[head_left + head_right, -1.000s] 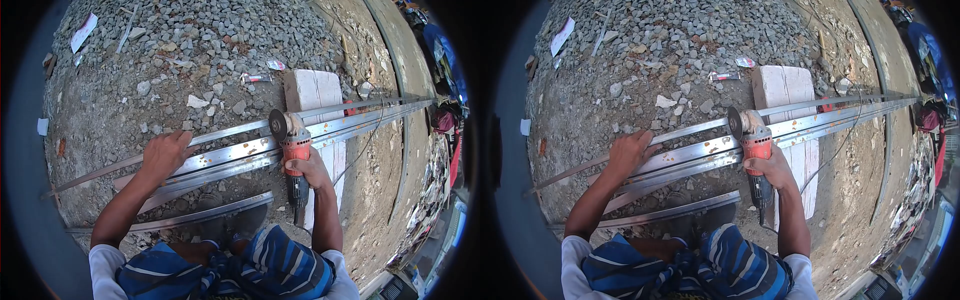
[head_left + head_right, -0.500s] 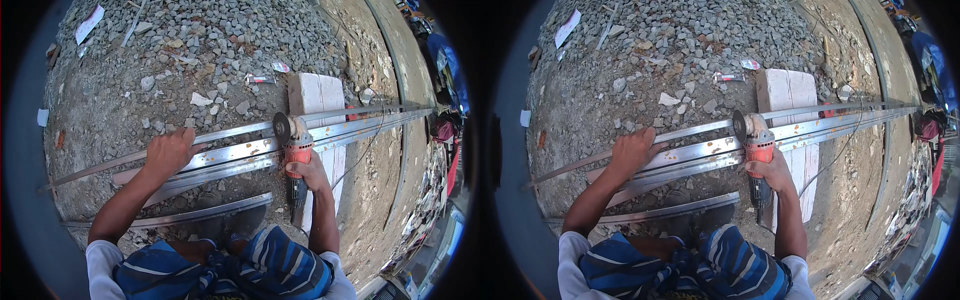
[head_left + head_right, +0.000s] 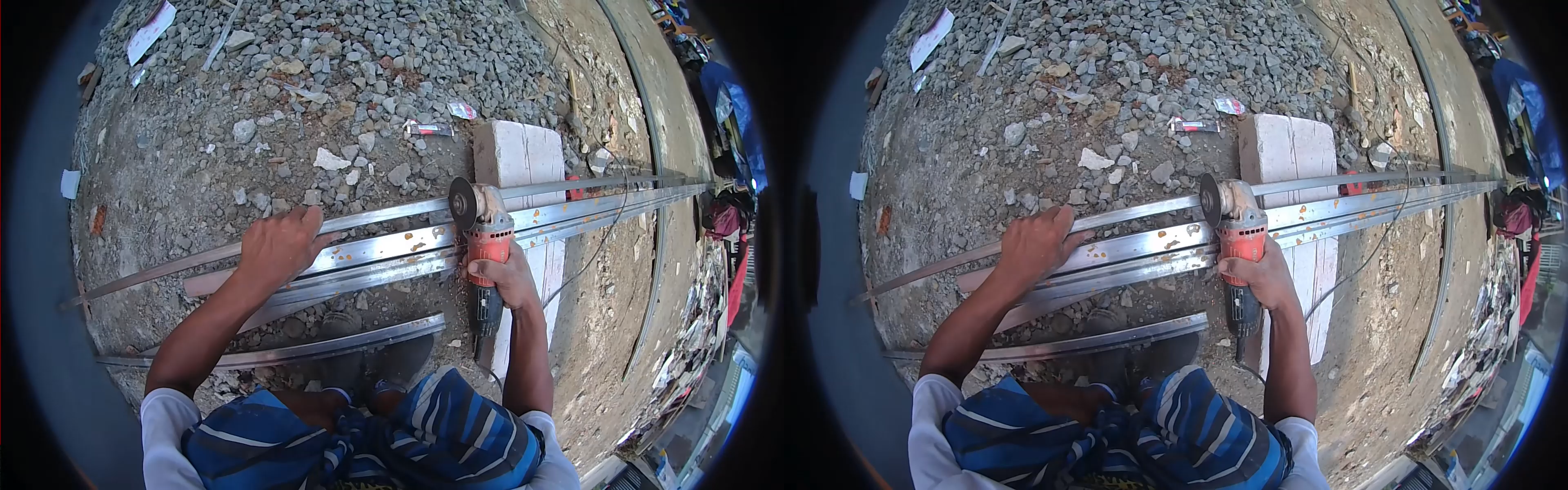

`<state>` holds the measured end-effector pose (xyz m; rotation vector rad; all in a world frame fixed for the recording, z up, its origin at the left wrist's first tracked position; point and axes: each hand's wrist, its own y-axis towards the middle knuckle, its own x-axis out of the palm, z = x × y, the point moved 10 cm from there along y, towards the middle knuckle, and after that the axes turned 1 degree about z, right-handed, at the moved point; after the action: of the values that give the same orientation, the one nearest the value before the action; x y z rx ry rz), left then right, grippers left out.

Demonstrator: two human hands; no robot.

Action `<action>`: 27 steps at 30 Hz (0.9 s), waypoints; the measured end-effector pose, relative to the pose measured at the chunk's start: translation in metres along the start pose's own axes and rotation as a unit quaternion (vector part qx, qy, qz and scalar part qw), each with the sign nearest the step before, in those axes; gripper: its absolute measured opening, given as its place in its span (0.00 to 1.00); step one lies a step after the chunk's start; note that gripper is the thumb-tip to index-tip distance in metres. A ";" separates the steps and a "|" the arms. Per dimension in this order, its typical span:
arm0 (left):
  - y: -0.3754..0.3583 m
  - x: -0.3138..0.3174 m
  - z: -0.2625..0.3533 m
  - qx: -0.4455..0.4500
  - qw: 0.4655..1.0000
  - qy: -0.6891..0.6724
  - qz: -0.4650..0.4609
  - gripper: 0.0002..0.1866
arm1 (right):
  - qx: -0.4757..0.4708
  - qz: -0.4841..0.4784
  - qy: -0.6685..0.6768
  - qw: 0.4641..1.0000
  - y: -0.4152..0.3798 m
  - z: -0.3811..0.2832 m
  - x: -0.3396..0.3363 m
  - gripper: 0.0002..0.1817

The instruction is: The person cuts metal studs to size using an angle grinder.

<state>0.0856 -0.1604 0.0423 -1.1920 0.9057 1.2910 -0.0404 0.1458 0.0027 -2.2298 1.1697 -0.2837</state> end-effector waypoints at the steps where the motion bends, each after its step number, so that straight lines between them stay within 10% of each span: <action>1: 0.000 0.000 -0.001 -0.001 1.000 0.000 0.000 0.23 | 0.000 0.001 -0.006 1.000 0.000 -0.001 0.000 0.23; 27: -0.005 0.003 0.001 -0.004 1.000 -0.011 -0.013 0.22 | 0.002 -0.014 -0.010 1.000 0.004 -0.005 0.000 0.20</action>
<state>0.0904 -0.1583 0.0407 -1.1902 0.8678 1.2860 -0.0452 0.1420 0.0042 -2.2429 1.1273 -0.2738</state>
